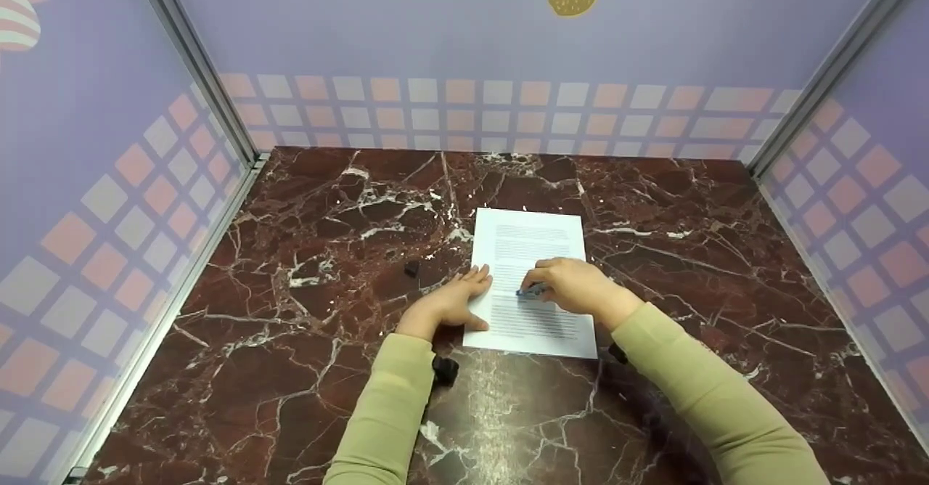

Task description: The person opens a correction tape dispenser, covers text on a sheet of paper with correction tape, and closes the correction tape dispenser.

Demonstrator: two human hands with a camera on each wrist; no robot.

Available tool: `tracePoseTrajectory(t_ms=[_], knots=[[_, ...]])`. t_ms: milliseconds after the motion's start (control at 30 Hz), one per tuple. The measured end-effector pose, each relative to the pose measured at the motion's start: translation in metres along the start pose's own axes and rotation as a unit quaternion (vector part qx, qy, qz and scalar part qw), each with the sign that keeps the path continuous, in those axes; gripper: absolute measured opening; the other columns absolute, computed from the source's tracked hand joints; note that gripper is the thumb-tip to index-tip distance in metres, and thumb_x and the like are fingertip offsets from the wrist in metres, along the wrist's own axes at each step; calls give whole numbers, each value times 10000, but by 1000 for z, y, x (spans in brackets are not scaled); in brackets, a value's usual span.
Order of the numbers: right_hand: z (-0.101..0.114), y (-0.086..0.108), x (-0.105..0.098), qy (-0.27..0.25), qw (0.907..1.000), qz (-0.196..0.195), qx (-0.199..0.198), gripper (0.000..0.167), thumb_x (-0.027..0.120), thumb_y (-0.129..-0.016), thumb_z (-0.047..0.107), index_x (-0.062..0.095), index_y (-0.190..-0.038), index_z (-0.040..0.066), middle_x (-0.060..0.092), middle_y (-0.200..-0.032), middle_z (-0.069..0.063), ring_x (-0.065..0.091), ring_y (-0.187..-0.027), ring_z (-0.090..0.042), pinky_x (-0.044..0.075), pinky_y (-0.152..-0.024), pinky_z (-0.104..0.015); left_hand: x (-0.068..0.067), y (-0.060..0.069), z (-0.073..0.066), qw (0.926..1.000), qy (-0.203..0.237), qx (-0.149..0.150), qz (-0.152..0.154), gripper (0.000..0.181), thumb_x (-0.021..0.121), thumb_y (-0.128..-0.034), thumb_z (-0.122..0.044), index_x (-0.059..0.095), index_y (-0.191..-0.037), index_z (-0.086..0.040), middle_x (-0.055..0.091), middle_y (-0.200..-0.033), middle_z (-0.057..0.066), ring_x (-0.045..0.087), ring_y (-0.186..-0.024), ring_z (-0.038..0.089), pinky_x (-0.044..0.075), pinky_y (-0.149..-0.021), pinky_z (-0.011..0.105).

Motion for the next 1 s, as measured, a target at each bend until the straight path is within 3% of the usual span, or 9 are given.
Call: tracePoseTrajectory(t_ms=[1000], knots=[[-5,8,-3,123,9998,39,117,283,813,-831,63,768,-1087,174,754,-1072,-20,743,-1022,-278,619,-902,-459,0,0,-1,10000,4,39,21,943,826,-845,-184,286,-1597,-4,109,-1732,129,61,-1624,313,30,-1341,471]])
Point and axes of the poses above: each hand's wrist, its own y-axis away from the middle knuckle, its own x-axis out of the palm, z = x × y, the point moved 6 cm from there along -y, towards the middle knuckle
